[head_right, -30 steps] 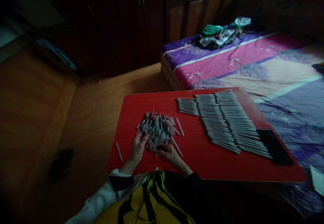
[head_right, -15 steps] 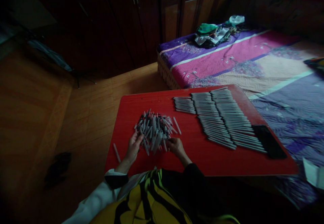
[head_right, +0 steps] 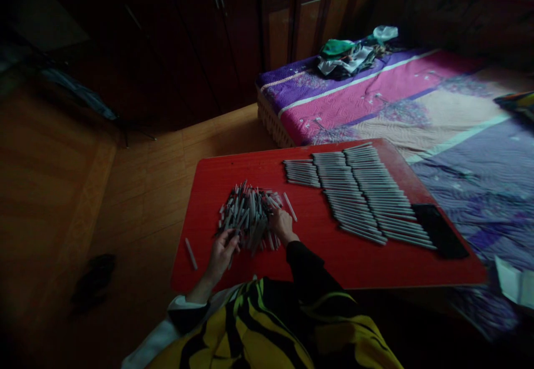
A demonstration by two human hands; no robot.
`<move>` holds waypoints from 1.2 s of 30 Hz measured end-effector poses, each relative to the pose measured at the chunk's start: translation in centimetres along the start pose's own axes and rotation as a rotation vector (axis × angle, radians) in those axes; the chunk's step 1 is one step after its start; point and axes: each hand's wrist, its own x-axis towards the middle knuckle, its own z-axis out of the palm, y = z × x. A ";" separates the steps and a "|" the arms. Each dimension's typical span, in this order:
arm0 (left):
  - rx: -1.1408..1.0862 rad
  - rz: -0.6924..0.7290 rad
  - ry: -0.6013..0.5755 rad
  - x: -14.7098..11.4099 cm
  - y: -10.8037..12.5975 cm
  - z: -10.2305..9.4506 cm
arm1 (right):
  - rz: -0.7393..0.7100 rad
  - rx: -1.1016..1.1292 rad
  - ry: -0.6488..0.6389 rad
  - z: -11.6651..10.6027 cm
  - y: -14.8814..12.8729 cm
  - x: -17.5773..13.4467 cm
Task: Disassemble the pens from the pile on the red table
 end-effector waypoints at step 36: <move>0.148 0.083 -0.247 -0.1 3.1 2.4 | 0.108 1.804 -0.219 -4.1 -2.7 -8.1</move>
